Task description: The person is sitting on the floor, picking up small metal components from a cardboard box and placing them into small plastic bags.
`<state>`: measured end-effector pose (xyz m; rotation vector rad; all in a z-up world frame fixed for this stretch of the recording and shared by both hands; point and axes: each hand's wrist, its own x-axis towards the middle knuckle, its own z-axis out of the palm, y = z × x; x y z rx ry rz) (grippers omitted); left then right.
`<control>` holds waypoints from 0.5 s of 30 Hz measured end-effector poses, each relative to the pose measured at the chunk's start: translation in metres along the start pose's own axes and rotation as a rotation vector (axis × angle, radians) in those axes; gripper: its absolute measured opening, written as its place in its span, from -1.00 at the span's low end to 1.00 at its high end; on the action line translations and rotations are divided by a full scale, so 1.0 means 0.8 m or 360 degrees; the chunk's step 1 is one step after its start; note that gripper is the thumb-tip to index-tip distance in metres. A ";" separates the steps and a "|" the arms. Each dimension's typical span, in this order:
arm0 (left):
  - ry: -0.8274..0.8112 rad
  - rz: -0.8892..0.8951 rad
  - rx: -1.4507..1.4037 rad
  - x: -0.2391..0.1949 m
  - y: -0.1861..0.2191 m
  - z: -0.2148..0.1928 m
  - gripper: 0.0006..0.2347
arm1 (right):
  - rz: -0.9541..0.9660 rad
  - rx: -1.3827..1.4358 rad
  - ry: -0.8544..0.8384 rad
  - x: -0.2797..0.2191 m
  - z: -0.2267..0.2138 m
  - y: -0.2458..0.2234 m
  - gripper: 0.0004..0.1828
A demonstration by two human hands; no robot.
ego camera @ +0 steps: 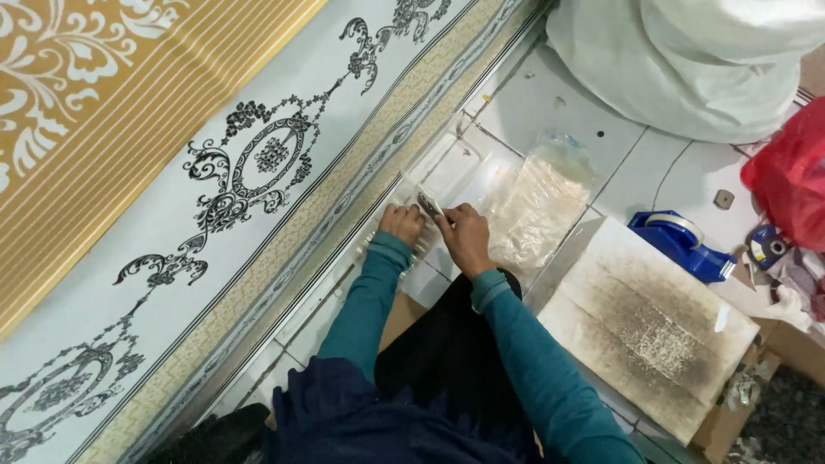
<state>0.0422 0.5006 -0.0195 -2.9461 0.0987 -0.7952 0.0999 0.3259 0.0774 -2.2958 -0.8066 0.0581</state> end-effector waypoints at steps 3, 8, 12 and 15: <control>0.0064 0.0037 -0.0008 0.005 -0.002 -0.025 -0.85 | -0.0122 -0.0297 0.0000 0.000 0.019 0.006 -0.80; 0.0147 0.0054 0.0002 -0.004 -0.004 -0.011 -0.84 | -0.0332 -0.0597 0.0068 0.000 0.032 0.002 -0.83; 0.0207 0.0039 0.0024 0.000 -0.002 -0.029 -0.86 | -0.0375 -0.0669 0.0085 0.005 0.043 -0.001 -0.82; 0.0259 -0.0065 0.0077 0.001 -0.001 -0.040 -0.85 | -0.0434 -0.0742 0.0123 0.010 0.057 0.008 -0.80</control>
